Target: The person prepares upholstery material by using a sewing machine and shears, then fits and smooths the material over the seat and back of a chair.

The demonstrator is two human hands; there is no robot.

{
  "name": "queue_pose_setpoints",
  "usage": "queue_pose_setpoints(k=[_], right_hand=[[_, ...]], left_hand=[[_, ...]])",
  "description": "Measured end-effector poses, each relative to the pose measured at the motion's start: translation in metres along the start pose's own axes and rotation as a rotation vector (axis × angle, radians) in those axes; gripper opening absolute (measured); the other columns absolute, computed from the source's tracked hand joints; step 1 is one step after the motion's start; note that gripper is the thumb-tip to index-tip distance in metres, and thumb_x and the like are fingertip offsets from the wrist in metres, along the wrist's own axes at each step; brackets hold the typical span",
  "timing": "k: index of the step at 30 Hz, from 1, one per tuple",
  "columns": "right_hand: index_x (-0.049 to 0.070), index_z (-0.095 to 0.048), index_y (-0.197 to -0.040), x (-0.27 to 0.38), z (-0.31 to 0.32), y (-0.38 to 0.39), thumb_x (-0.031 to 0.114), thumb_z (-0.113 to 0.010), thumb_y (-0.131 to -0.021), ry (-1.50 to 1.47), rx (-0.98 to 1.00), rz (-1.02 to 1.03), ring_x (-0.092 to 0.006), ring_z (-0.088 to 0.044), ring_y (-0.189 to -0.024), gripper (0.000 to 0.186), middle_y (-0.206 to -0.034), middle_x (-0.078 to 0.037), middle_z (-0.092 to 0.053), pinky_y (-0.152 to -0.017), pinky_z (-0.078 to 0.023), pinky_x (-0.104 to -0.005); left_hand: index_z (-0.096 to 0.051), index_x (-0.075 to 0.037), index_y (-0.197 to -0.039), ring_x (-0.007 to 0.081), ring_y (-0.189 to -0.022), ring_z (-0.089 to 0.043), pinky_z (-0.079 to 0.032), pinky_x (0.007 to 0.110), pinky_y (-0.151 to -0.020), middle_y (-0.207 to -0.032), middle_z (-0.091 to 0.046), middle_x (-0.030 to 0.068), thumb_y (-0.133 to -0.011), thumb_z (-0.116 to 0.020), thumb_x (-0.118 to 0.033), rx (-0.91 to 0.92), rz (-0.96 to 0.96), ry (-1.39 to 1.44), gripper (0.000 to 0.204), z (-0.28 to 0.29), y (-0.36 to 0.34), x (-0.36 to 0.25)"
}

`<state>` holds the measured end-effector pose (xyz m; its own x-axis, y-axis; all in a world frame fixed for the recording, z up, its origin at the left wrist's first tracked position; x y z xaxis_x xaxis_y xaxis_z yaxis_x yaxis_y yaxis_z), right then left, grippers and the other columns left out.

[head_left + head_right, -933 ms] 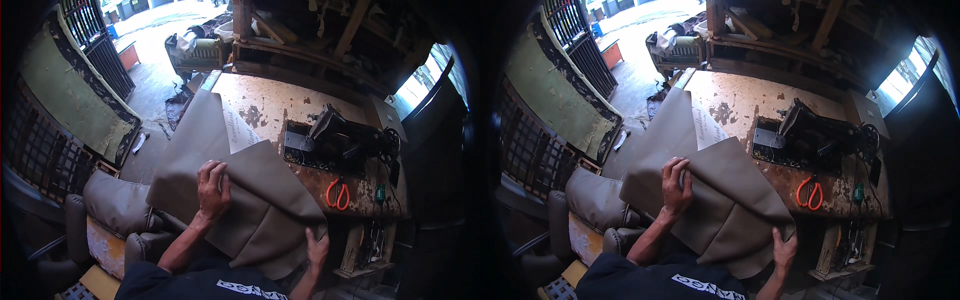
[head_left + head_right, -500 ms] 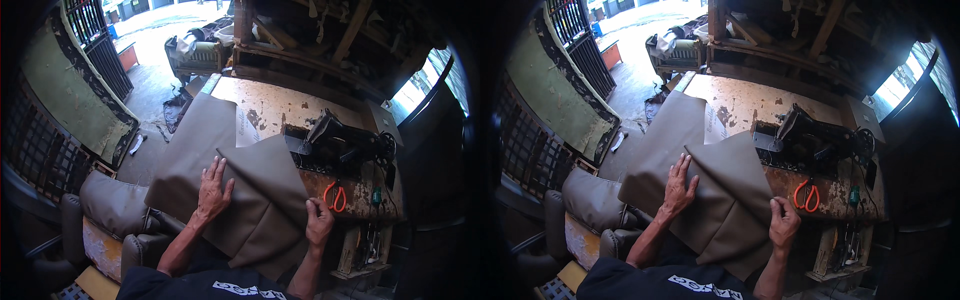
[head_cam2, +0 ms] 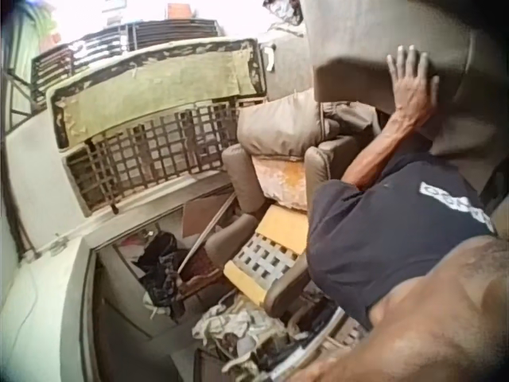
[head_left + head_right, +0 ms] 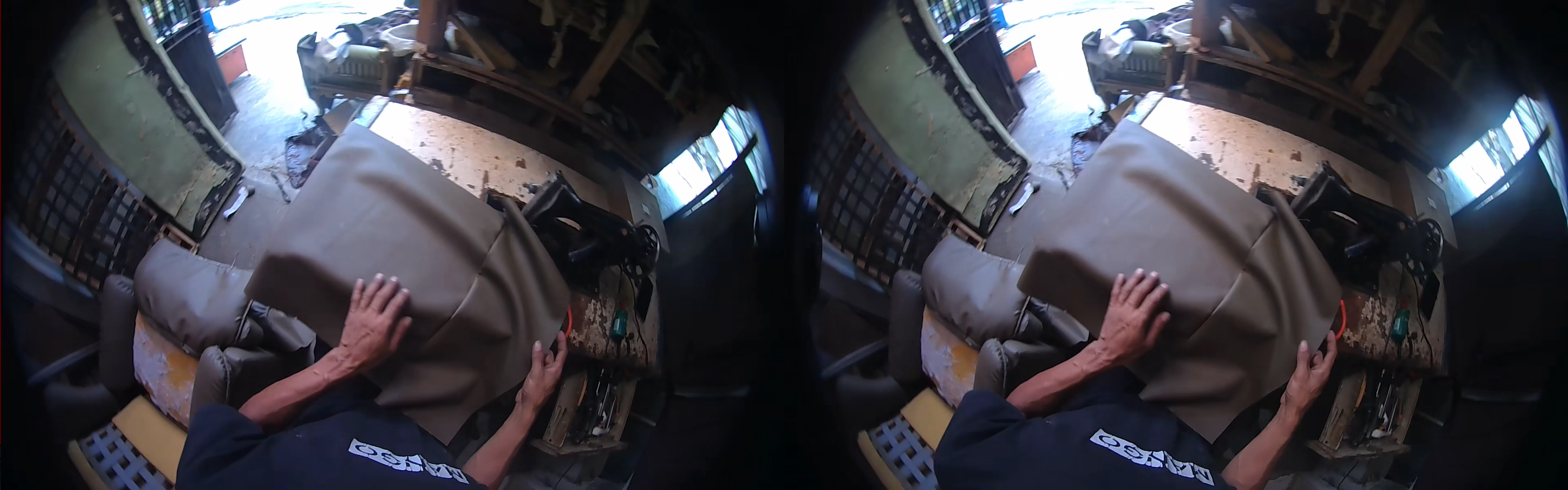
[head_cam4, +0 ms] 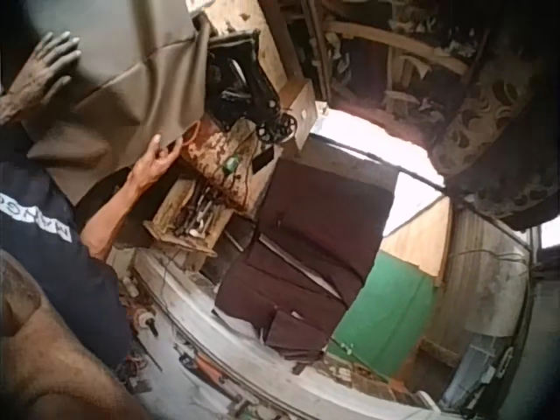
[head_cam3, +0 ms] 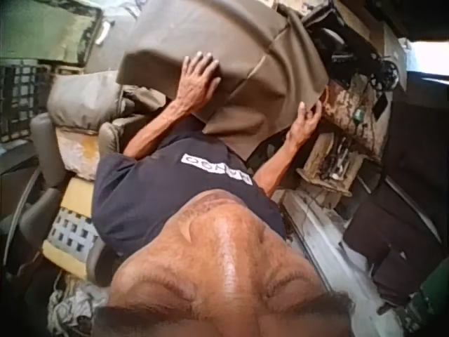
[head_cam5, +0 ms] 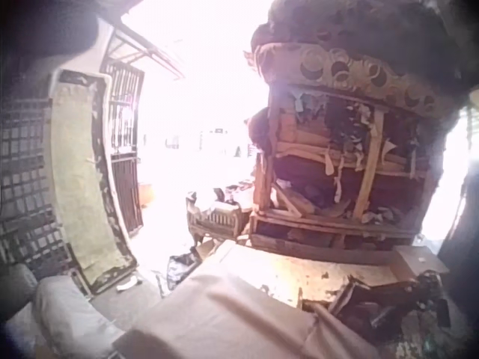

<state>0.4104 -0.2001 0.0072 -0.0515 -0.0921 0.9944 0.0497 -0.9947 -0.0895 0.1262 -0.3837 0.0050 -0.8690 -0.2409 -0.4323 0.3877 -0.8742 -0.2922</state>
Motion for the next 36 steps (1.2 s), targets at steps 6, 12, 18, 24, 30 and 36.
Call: queue_pose_setpoints(k=[6, 12, 18, 24, 30, 36], right_hand=[[0.001, -0.059, -0.137, 0.02, 0.0, 0.008, 0.01, -0.059, -0.103, -0.345, 0.195, -0.102, -0.0202, -0.063, -0.108, 0.035, -0.122, -0.012, -0.066, -0.098, -0.051, -0.0352], [-0.002, -0.057, -0.14, 0.081, -0.048, 0.017, 0.009, -0.05, -0.102, -0.48, 0.459, 0.043, -0.0289, -0.063, -0.115, 0.04, -0.132, -0.019, -0.063, -0.105, -0.051, -0.0406], [-0.004, -0.059, -0.141, 0.136, -0.117, 0.039, -0.009, -0.048, -0.088, -0.061, 1.01, 0.561, -0.0321, -0.067, -0.115, 0.054, -0.13, -0.024, -0.065, -0.102, -0.052, -0.04], [0.005, -0.07, -0.128, 0.178, -0.183, 0.03, -0.005, -0.068, -0.083, 0.141, 1.039, 1.084, -0.0366, -0.069, -0.106, 0.047, -0.118, -0.02, -0.069, -0.094, -0.054, -0.0444], [0.012, -0.076, -0.115, 0.195, -0.268, 0.009, 0.0, -0.074, -0.078, 0.367, 0.903, 1.231, -0.0366, -0.063, -0.103, 0.039, -0.106, -0.013, -0.068, -0.093, -0.052, -0.0472], [0.012, -0.075, -0.1, 0.29, -0.365, 0.056, 0.0, -0.075, -0.076, 0.303, 0.799, 1.545, -0.0314, -0.054, -0.116, 0.026, -0.111, -0.01, -0.062, -0.098, -0.047, -0.0453]], left_hand=[[-0.024, -0.017, -0.164, 0.0424, -0.156, -0.02, -0.019, 0.069, -0.121, -0.169, -0.018, 0.0195, -0.086, -0.079, -0.041, 0.318, -0.186, 0.385, 0.098, -0.03, 0.096, -0.077], [-0.005, -0.02, -0.166, 0.0489, -0.156, -0.011, -0.018, 0.074, -0.118, -0.17, -0.005, 0.0228, -0.065, -0.093, -0.051, 0.492, -0.026, 0.407, 0.137, -0.045, 0.109, -0.085], [-0.004, -0.011, -0.164, 0.0486, -0.149, -0.027, -0.03, 0.056, -0.119, -0.165, -0.016, 0.0285, -0.078, -0.083, -0.058, -0.247, -0.065, 0.782, 0.127, 0.005, 0.059, -0.108], [-0.061, -0.001, -0.131, 0.0332, -0.089, -0.074, -0.056, 0.039, -0.082, -0.096, -0.072, 0.0197, -0.082, -0.052, 0.006, -0.436, 0.362, 0.84, 0.05, 0.06, 0.073, -0.086], [-0.062, -0.001, -0.123, 0.0364, -0.103, -0.071, -0.057, 0.043, -0.089, -0.112, -0.071, 0.018, -0.074, -0.055, 0.009, -0.555, 0.342, 0.45, 0.05, 0.159, 0.127, -0.055], [-0.07, -0.005, -0.11, 0.0347, -0.095, -0.07, -0.056, 0.043, -0.084, -0.098, -0.07, 0.0137, -0.075, -0.066, 0.003, -0.389, 0.666, 0.043, 0.036, 0.282, 0.193, 0.022]])
Point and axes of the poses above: each hand's wrist, its own y-axis away from the middle knuckle, its own z-axis out of the back of the hand, x = y × z, the point moved 1 cm from there along -y, towards the middle knuckle
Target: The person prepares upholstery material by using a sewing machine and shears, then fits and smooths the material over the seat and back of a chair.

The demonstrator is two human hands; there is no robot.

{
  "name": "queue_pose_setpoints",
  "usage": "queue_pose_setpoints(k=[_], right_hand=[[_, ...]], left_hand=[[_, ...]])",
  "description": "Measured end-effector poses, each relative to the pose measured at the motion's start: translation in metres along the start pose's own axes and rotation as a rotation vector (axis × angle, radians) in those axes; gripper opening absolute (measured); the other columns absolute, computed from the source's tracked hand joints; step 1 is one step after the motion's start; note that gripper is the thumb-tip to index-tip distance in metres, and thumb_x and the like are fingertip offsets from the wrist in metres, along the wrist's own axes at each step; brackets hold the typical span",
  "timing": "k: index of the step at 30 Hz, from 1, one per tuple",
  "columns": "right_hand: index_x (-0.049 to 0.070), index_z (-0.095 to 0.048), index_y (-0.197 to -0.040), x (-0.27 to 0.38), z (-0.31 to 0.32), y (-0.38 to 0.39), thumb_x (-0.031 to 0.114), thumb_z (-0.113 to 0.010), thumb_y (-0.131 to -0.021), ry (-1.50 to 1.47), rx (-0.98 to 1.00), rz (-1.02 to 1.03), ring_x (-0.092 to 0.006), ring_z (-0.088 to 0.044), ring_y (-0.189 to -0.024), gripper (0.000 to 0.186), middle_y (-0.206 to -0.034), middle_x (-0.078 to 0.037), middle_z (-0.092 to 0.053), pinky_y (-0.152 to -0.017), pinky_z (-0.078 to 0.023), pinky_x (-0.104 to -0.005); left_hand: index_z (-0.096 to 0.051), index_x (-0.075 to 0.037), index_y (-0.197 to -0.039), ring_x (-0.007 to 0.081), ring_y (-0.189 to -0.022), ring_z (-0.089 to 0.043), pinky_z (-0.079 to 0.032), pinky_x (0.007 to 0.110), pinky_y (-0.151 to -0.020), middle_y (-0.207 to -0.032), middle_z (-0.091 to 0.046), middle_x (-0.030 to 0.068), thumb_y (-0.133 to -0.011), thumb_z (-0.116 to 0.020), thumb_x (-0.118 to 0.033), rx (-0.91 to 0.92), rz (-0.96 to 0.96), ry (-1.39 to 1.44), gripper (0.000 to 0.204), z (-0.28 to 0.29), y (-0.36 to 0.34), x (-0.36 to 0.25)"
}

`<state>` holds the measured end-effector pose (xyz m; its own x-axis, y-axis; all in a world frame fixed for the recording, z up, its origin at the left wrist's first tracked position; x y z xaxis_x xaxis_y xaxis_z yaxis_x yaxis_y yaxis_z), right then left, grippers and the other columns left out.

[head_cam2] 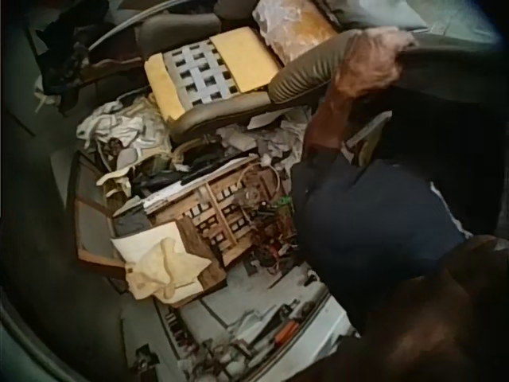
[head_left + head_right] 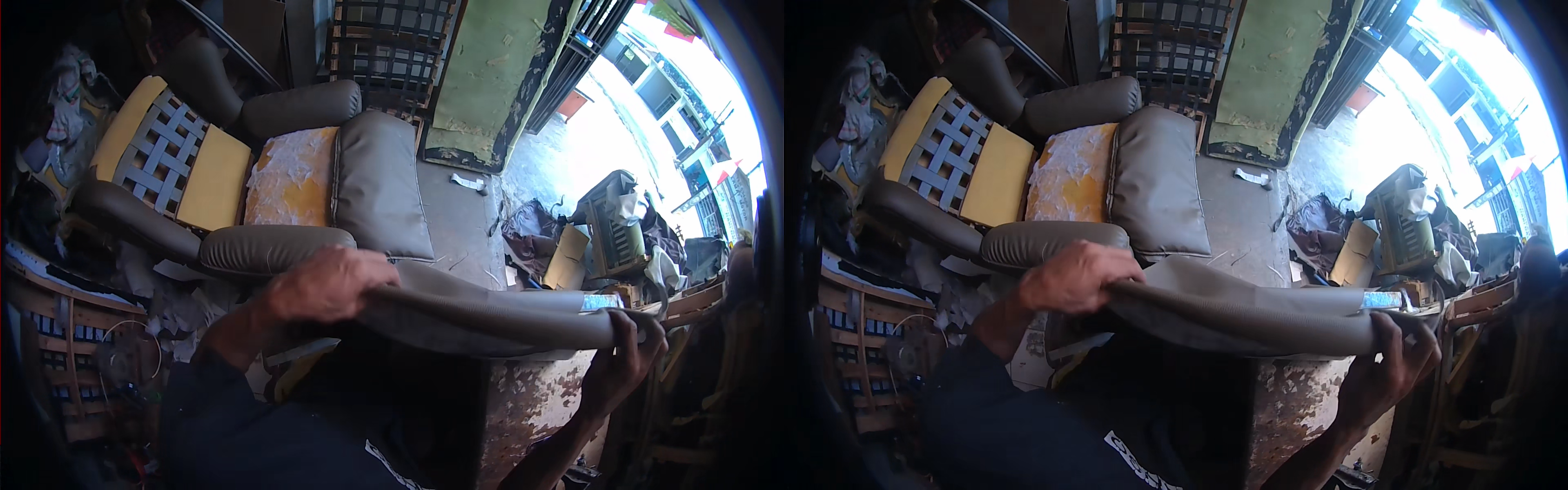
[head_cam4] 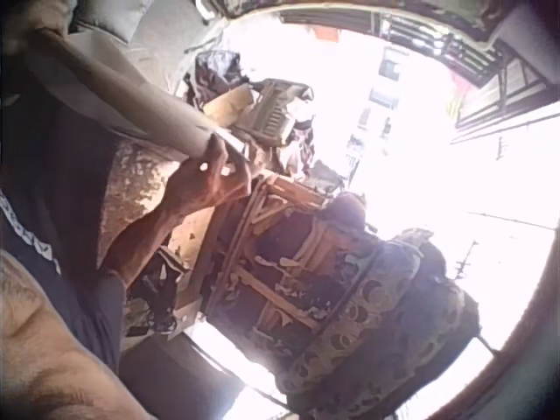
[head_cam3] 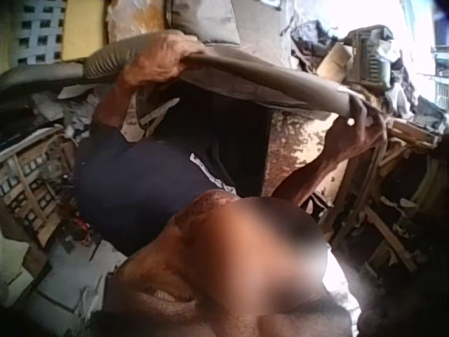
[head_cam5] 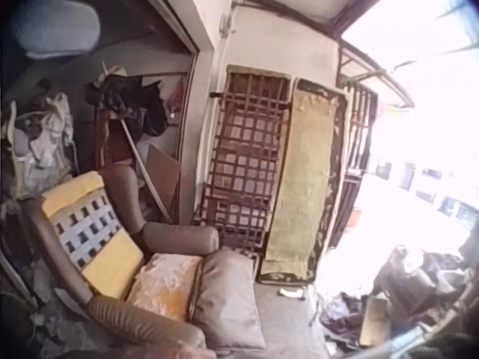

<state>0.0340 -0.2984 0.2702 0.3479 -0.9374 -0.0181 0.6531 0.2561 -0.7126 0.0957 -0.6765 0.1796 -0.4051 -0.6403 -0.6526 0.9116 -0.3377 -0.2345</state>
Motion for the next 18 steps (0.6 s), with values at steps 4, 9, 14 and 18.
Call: queue_pose_setpoints(k=[4, 9, 14, 18], right_hand=[[0.014, -0.073, -0.103, 0.023, -0.052, -0.149, 0.002, -0.066, -0.086, 0.123, -0.042, 0.261, -0.0379, -0.042, -0.143, 0.022, -0.148, -0.013, -0.051, -0.112, -0.041, -0.047], [0.019, -0.07, -0.111, 0.077, -0.133, -0.375, 0.015, -0.063, -0.094, 0.194, 0.18, 0.221, -0.028, -0.05, -0.139, 0.019, -0.137, -0.004, -0.065, -0.122, -0.025, -0.0553], [0.014, -0.064, -0.134, 0.077, -0.087, -0.543, 0.02, -0.052, -0.104, 0.087, -0.095, 0.204, -0.0308, -0.066, -0.122, 0.033, -0.131, -0.012, -0.069, -0.112, -0.044, -0.0446], [0.008, -0.066, -0.12, 0.139, -0.022, -0.518, 0.024, -0.058, -0.099, -0.017, -0.18, 0.187, -0.0305, -0.068, -0.105, 0.028, -0.113, -0.013, -0.07, -0.099, -0.047, -0.042]], left_hand=[[-0.074, -0.003, -0.108, 0.0344, -0.093, -0.067, -0.052, 0.042, -0.084, -0.092, -0.067, 0.0161, -0.077, -0.059, 0.004, -0.233, 0.068, -0.109, 0.035, 0.09, -0.086, 0.118], [-0.075, -0.013, -0.113, 0.0365, -0.095, -0.073, -0.057, 0.043, -0.083, -0.103, -0.075, 0.0194, -0.077, -0.059, -0.006, -0.411, 0.173, -0.255, 0.041, 0.282, -0.212, 0.192], [-0.076, -0.005, -0.108, 0.0307, -0.085, -0.074, -0.057, 0.043, -0.077, -0.096, -0.077, 0.016, -0.088, -0.064, -0.014, -0.74, -0.199, -0.549, 0.025, 0.499, -0.233, 0.134], [-0.075, -0.003, -0.109, 0.0147, -0.081, -0.07, -0.054, 0.035, -0.072, -0.089, -0.077, 0.0111, -0.098, -0.066, -0.012, -0.834, -0.374, -0.593, 0.016, 0.608, -0.15, 0.056]])
Point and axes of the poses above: each hand's wrist, its own y-axis away from the middle knuckle, its own z-axis out of the back of the hand, x = y × z, the point moved 1 cm from there along -y, towards the middle knuckle
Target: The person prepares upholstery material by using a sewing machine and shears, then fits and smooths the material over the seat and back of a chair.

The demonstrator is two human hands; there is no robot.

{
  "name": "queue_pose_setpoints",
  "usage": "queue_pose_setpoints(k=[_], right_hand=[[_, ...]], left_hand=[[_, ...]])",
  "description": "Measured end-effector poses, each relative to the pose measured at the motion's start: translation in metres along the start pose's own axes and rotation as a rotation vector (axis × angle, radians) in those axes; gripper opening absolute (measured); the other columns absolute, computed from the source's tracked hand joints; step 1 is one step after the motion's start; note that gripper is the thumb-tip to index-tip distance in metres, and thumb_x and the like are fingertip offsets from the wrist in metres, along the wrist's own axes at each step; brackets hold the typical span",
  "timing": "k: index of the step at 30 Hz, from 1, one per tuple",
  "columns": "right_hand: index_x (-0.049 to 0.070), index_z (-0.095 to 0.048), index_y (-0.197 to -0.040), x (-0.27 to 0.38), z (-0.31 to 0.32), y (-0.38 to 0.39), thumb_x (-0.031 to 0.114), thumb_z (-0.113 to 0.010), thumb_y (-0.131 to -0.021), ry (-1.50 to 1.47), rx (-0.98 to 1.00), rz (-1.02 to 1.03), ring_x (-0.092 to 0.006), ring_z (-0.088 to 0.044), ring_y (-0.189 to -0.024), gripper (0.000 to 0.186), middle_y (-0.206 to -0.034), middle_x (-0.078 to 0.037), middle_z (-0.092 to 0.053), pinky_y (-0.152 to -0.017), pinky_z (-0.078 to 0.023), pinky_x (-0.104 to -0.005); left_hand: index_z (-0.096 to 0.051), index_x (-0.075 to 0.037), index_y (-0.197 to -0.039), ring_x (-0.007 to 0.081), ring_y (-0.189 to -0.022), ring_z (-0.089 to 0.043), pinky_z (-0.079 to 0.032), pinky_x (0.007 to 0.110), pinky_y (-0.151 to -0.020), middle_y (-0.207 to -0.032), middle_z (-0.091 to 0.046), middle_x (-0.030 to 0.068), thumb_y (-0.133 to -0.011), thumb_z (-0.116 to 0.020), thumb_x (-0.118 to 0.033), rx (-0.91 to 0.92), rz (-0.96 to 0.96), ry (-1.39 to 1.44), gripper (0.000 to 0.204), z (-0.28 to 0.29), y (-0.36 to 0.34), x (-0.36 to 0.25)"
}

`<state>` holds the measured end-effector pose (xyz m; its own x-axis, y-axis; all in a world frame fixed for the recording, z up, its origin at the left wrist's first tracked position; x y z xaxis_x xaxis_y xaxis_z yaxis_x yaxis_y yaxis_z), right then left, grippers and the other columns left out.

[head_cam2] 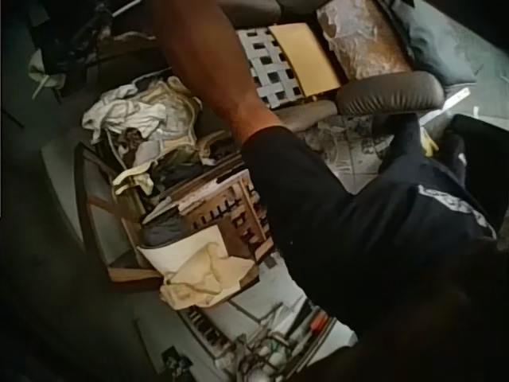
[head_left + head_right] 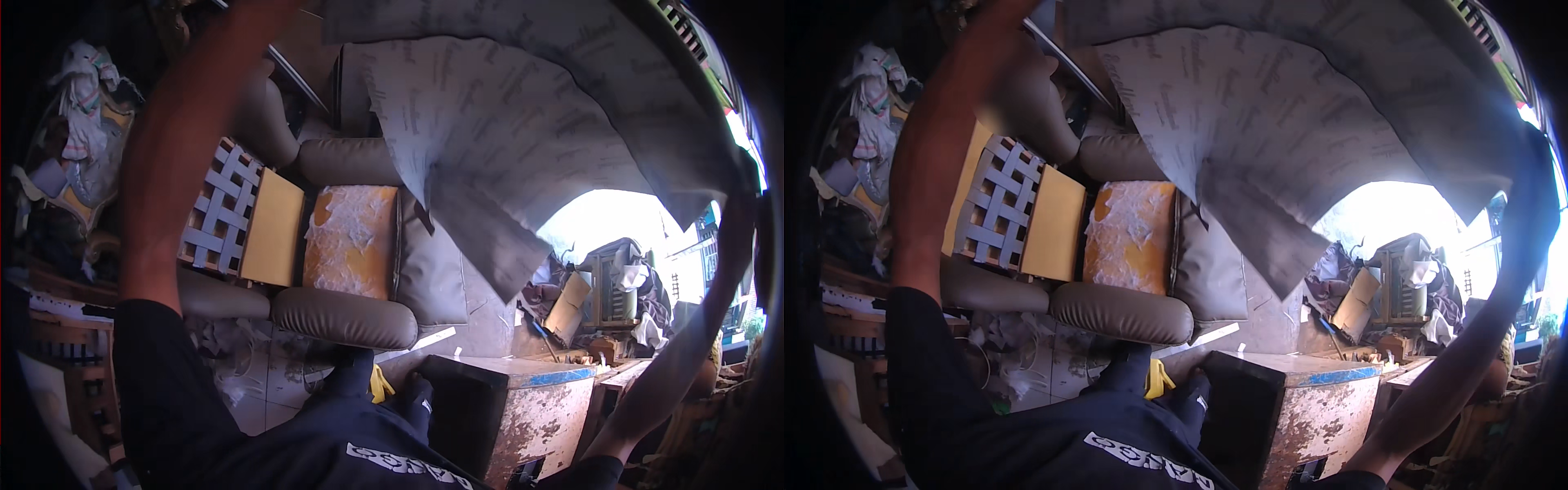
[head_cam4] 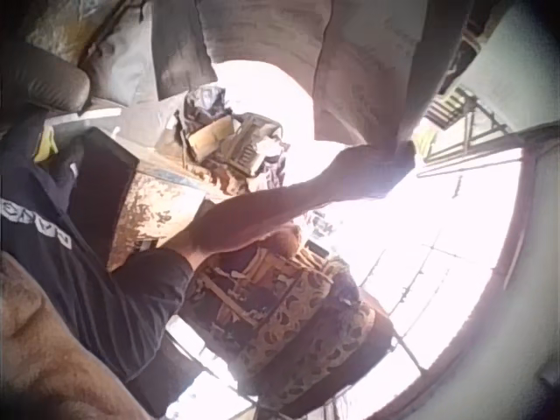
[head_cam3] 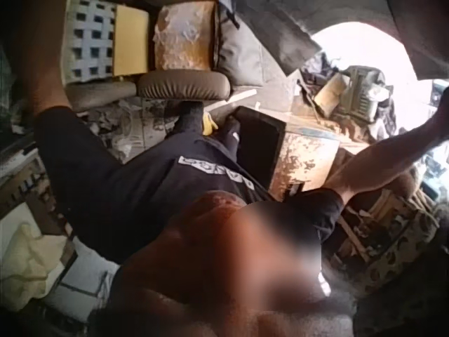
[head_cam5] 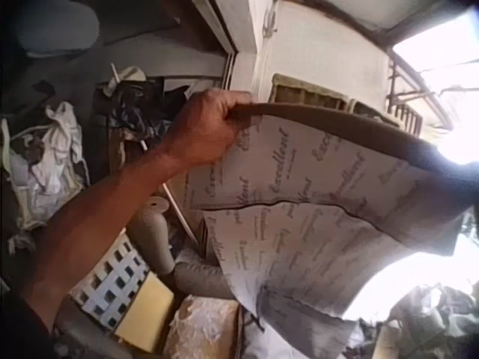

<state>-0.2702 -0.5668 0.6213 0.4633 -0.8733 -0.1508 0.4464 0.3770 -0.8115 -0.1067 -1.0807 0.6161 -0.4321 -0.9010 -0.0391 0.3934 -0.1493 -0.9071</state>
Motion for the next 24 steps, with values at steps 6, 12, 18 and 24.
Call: queue_pose_setpoints(k=[6, 12, 18, 24], right_hand=[[-0.002, -0.069, -0.098, 0.143, 0.091, 0.094, 0.031, -0.067, -0.091, -0.377, 0.284, 0.19, -0.03, -0.071, -0.079, 0.034, -0.087, -0.013, -0.071, -0.079, -0.052, -0.0382], [0.014, -0.075, -0.111, 0.261, -0.137, 0.255, 0.022, -0.074, -0.087, -0.912, 1.131, 0.075, -0.0316, -0.074, -0.079, 0.025, -0.092, -0.012, -0.076, -0.071, -0.057, -0.0417], [0.02, -0.074, -0.119, 0.327, -0.313, 0.474, 0.043, -0.069, -0.091, -0.871, 1.347, 0.108, -0.0337, -0.072, -0.099, 0.037, -0.106, -0.011, -0.076, -0.085, -0.056, -0.0494], [0.021, -0.077, -0.118, 0.344, -0.353, 0.558, 0.064, -0.066, -0.088, -0.773, 1.796, 0.104, -0.0347, -0.072, -0.106, 0.053, -0.11, -0.014, -0.076, -0.092, -0.055, -0.0475]], left_hand=[[-0.074, -0.003, -0.109, 0.0261, -0.098, -0.072, -0.054, 0.042, -0.09, -0.102, -0.075, 0.0143, -0.075, -0.057, 0.005, 0.286, 0.281, 0.145, 0.039, 0.11, 0.125, -0.03], [-0.077, -0.007, -0.099, 0.0318, -0.094, -0.07, -0.051, 0.042, -0.09, -0.095, -0.076, 0.0117, -0.074, -0.061, 0.008, 0.842, 0.822, 0.056, 0.033, 0.065, 0.398, -0.054], [-0.078, -0.009, -0.108, 0.0367, -0.097, -0.071, -0.055, 0.046, -0.088, -0.098, -0.076, 0.016, -0.081, -0.064, 0.001, 1.148, 0.932, -0.046, 0.032, -0.042, 0.689, -0.04], [-0.073, -0.006, -0.122, 0.0423, -0.11, -0.068, -0.052, 0.047, -0.099, -0.118, -0.072, 0.0224, -0.088, -0.069, -0.015, 1.55, 1.402, 0.073, 0.035, -0.078, 0.755, -0.056]])
Point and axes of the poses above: each hand's wrist, its own y-axis away from the middle knuckle, its own z-axis out of the back of the hand, x = y × z, the point moved 1 cm from there along -y, towards the middle knuckle
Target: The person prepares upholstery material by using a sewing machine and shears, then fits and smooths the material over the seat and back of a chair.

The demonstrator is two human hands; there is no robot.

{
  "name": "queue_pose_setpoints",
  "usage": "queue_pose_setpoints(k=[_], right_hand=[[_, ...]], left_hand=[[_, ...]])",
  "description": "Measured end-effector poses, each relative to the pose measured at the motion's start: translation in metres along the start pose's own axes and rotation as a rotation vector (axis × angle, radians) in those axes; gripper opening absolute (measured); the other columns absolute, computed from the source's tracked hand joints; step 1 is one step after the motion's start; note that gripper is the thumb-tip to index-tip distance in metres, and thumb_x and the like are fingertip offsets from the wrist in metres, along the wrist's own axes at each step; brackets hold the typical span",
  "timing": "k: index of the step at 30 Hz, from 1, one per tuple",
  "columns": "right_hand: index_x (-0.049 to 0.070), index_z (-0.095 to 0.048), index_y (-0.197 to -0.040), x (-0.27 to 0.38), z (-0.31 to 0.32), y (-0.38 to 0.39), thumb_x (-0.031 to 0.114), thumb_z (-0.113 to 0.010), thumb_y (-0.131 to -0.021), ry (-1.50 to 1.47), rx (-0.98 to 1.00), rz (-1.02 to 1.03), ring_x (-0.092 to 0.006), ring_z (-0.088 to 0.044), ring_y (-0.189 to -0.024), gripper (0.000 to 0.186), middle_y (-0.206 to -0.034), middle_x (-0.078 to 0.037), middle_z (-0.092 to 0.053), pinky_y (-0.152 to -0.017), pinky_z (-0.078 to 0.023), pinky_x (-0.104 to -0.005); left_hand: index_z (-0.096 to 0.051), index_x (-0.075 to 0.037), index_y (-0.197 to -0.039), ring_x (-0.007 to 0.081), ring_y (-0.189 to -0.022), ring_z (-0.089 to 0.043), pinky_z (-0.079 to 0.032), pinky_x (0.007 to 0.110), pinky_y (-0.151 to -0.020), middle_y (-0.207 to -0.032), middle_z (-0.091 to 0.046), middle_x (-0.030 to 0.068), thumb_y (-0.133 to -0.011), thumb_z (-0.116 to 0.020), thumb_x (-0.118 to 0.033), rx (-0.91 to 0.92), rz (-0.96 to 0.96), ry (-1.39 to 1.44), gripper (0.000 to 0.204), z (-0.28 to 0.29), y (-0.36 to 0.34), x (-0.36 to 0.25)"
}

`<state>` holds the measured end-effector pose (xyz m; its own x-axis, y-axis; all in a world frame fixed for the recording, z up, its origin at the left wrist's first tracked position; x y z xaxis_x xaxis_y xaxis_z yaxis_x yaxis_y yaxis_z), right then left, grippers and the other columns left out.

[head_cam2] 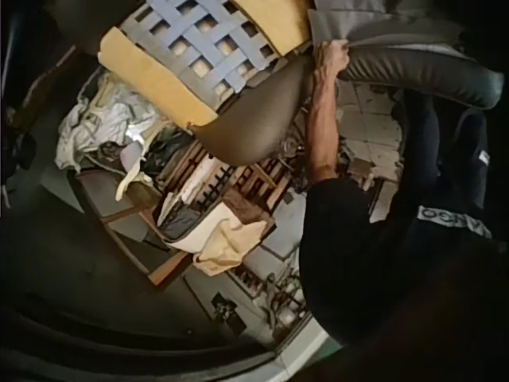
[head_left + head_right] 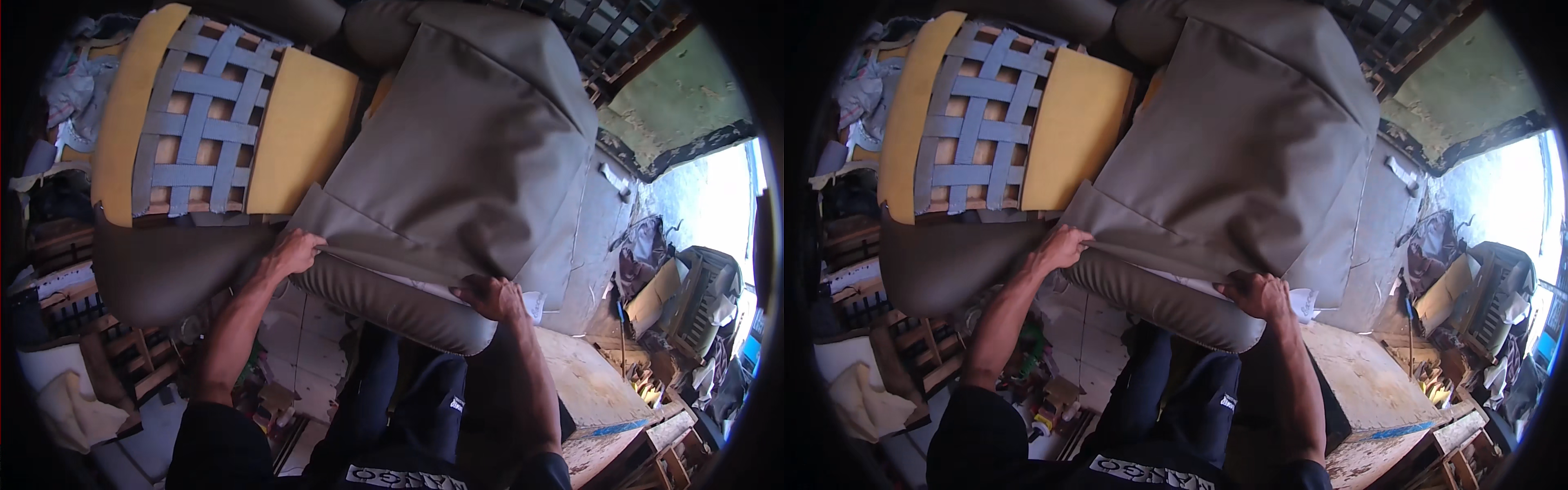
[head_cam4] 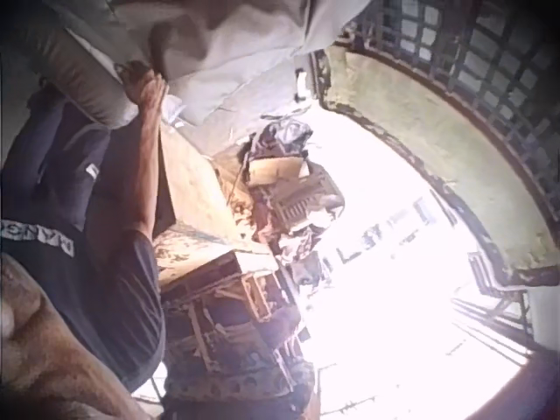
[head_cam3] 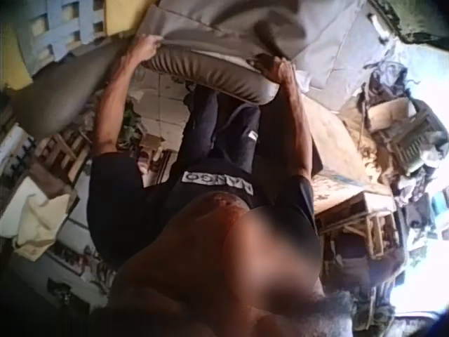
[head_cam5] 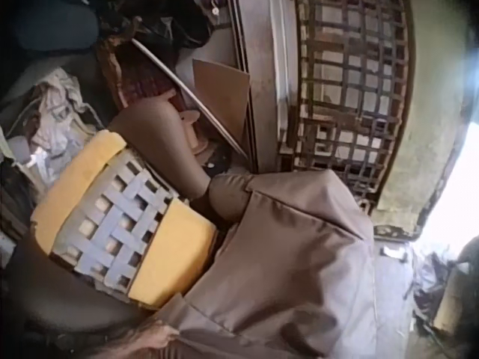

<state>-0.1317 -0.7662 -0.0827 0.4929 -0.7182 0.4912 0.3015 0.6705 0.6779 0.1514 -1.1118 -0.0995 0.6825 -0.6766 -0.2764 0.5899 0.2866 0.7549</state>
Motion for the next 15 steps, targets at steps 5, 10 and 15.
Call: queue_pose_setpoints(k=[5, 10, 15], right_hand=[[0.009, -0.076, -0.119, -0.014, 0.03, -0.021, 0.07, -0.055, -0.095, -0.162, 0.092, -0.02, -0.0387, -0.07, -0.11, 0.069, -0.111, -0.022, -0.074, -0.097, -0.052, -0.0479], [0.001, -0.073, -0.119, 0.025, 0.019, -0.087, 0.057, -0.044, -0.105, -0.222, 0.105, -0.109, -0.0416, -0.068, -0.114, 0.065, -0.115, -0.026, -0.072, -0.099, -0.051, -0.0476], [0.007, -0.07, -0.126, -0.017, -0.055, -0.15, 0.042, -0.048, -0.103, 0.164, 0.182, 0.154, -0.0409, -0.067, -0.114, 0.047, -0.118, -0.024, -0.071, -0.103, -0.051, -0.0473]], left_hand=[[-0.069, -0.009, -0.133, 0.0355, -0.127, -0.062, -0.046, 0.044, -0.109, -0.133, -0.068, 0.0178, -0.088, -0.07, -0.065, 0.314, -0.204, 0.096, 0.071, 0.052, -0.038, -0.014], [-0.067, -0.01, -0.134, 0.0257, -0.112, -0.069, -0.053, 0.039, -0.099, -0.121, -0.074, 0.0119, -0.105, -0.052, -0.057, 0.148, 0.023, 0.643, 0.057, 0.03, -0.13, -0.022], [-0.064, -0.007, -0.132, 0.0355, -0.111, -0.068, -0.052, 0.044, -0.098, -0.118, -0.071, 0.0174, -0.104, -0.055, -0.046, 0.155, -0.278, 0.102, 0.049, -0.027, -0.155, -0.044]])
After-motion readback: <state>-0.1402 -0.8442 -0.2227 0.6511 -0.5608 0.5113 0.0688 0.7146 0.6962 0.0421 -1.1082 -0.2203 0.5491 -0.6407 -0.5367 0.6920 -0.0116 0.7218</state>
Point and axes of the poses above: each hand's wrist, its own y-axis away from the middle knuckle, its own z-axis out of the back of the hand, x = y × z, the point moved 1 cm from there along -y, towards the middle knuckle
